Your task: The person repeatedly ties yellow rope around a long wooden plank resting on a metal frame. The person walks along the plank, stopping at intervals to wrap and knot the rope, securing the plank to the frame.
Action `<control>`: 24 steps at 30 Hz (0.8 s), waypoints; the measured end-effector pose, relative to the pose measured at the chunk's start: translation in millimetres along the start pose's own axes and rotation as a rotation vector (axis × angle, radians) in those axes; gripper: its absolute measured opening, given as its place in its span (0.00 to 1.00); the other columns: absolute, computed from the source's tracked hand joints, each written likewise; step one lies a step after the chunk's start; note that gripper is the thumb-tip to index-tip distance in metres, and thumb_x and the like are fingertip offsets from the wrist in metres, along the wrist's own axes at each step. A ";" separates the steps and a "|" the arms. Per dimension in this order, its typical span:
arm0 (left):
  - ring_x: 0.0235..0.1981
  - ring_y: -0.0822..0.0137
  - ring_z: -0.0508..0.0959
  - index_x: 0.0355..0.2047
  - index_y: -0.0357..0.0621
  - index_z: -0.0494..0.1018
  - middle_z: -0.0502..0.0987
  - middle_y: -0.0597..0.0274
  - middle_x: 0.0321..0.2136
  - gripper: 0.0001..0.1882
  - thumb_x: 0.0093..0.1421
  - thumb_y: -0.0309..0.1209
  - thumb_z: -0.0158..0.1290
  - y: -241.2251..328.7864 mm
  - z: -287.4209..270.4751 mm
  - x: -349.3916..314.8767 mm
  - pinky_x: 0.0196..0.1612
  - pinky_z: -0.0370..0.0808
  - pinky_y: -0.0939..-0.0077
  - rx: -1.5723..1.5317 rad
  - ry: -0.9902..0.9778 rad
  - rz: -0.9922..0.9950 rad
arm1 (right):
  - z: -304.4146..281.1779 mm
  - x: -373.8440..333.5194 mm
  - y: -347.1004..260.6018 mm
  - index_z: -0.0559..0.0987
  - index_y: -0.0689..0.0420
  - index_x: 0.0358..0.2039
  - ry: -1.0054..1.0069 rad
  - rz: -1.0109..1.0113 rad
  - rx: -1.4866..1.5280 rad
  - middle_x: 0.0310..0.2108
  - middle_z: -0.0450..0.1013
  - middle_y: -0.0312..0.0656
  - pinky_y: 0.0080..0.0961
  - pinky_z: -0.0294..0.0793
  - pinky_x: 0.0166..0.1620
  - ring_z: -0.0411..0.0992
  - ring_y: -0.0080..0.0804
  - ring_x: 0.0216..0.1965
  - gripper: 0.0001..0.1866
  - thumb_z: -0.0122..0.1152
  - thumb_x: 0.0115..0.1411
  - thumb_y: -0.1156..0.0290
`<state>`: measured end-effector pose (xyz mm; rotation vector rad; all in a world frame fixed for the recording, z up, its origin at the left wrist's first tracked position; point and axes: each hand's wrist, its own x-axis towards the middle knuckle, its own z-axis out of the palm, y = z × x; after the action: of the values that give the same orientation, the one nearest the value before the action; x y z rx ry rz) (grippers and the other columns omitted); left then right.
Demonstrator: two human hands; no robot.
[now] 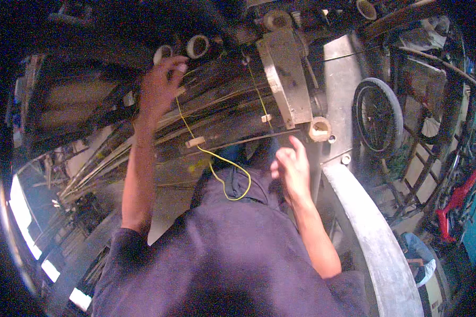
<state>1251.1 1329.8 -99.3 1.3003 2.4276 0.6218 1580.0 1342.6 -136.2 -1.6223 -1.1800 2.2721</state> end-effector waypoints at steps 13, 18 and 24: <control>0.23 0.57 0.77 0.29 0.48 0.76 0.77 0.58 0.22 0.08 0.53 0.38 0.54 65.6 103.7 -49.6 0.28 0.73 0.64 -0.010 0.420 0.224 | 148.8 15.2 -270.7 0.72 0.59 0.23 -0.770 -1.623 -1.196 0.24 0.66 0.46 0.35 0.69 0.34 0.69 0.44 0.30 0.06 0.58 0.48 0.71; 0.21 0.54 0.77 0.26 0.46 0.75 0.75 0.52 0.18 0.08 0.55 0.36 0.53 59.5 114.6 -51.6 0.24 0.73 0.62 -0.063 0.329 0.153 | 110.7 158.4 -237.3 0.78 0.59 0.34 -0.303 -0.925 -2.051 0.34 0.76 0.52 0.42 0.74 0.42 0.76 0.44 0.37 0.31 0.48 0.55 0.40; 0.18 0.59 0.76 0.23 0.48 0.74 0.74 0.57 0.15 0.08 0.55 0.36 0.54 52.2 112.1 -56.8 0.20 0.71 0.69 -0.028 0.353 0.167 | 87.3 107.7 -186.5 0.72 0.57 0.25 -0.431 -0.683 -0.398 0.20 0.69 0.35 0.30 0.67 0.28 0.67 0.30 0.21 0.15 0.51 0.58 0.58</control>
<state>1370.5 1332.9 -164.4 1.5001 2.5843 1.0023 1398.8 1479.5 -87.2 -0.6085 -2.0003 2.0312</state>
